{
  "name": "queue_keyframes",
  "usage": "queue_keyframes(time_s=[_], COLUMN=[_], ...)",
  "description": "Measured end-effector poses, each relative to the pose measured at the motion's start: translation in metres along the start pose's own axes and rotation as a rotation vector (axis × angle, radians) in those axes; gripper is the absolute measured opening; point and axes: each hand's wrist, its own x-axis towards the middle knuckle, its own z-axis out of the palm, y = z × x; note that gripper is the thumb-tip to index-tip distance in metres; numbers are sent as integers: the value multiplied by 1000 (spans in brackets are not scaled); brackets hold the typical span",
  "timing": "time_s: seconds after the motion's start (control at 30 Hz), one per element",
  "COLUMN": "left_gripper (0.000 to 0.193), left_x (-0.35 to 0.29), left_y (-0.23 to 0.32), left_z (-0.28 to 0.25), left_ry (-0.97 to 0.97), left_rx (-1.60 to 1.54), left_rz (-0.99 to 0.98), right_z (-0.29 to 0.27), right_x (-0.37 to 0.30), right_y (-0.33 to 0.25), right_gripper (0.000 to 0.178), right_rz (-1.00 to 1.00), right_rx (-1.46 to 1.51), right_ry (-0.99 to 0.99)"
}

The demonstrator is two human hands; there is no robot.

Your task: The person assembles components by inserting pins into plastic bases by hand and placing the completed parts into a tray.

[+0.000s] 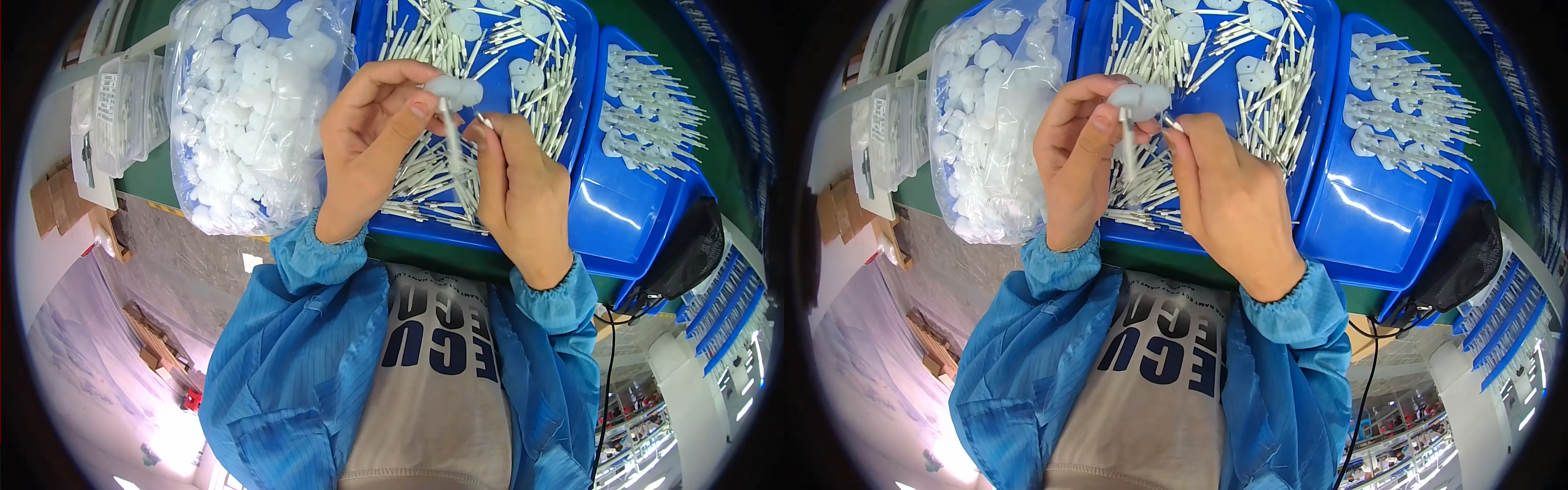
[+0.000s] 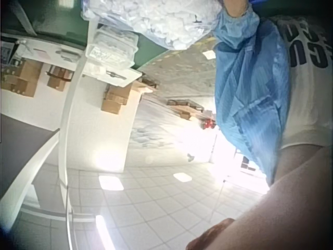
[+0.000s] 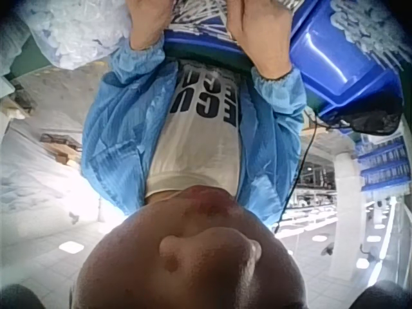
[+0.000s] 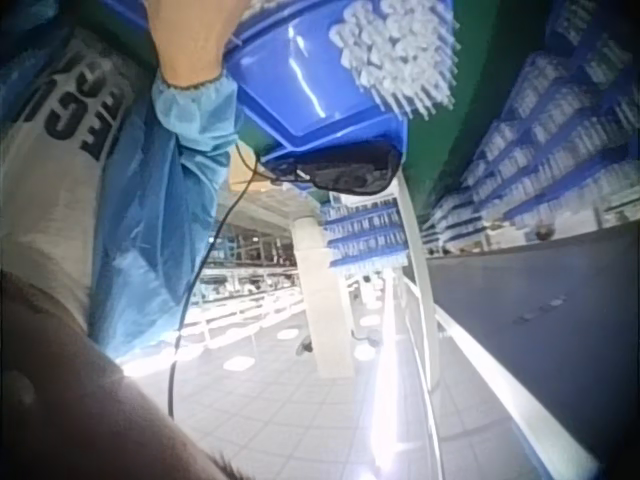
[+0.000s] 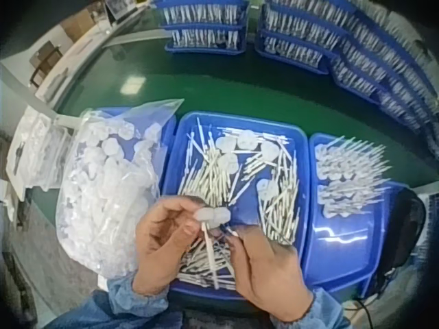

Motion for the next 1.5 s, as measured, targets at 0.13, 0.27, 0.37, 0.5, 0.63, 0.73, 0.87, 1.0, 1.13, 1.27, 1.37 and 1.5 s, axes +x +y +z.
queue_keyframes(time_s=[0.13, 0.27, 0.37, 0.5, 0.63, 0.73, 0.87, 1.0, 1.13, 1.27, 1.37, 1.5], left_gripper=[25, 25, 23, 22, 27, 28, 20, 18, 21, 27, 34, 35], left_x=[-1, 0, 2, 1, -1, 0, -1, -1, 2, 2, 0, 8], left_y=[-3, -3, -2, 3, 2, -3, -2, 2, 6, -2, 1, 13], left_z=[3, 4, 2, 2, 7, 4, 8, 1, 2, 0, 5, 3], left_ry=[9, -10, -63, -136, -94, -97, -78, -134, -163, -211, -169, -223], left_rx=[19, 30, 100, 284, 324, 281, 78, 286, 362, 410, 381, 566], left_rz=[2, 19, 76, 134, 152, 149, 105, 190, 255, 378, 375, 315], right_z=[0, -2, -10, -19, -18, -16, -17, -10, -6, 7, -3, -9], right_x=[0, -3, -1, 5, 5, 7, -1, -4, -11, -16, -14, -13], right_y=[-4, -6, -8, -8, -2, 8, 21, 2, -12, 4, 12, 15], right_gripper=[7, 7, 6, 6, 9, 12, 13, 10, 17, 21, 23, 27], right_rz=[-24, 6, 184, 124, 57, 151, 497, 24, -76, -221, -206, -221], right_rx=[-162, -169, 80, 84, 79, 302, 1139, 157, -146, -66, -108, -166], right_ry=[19, -5, -34, -100, -140, -214, -449, -79, -5, 184, 80, 15])
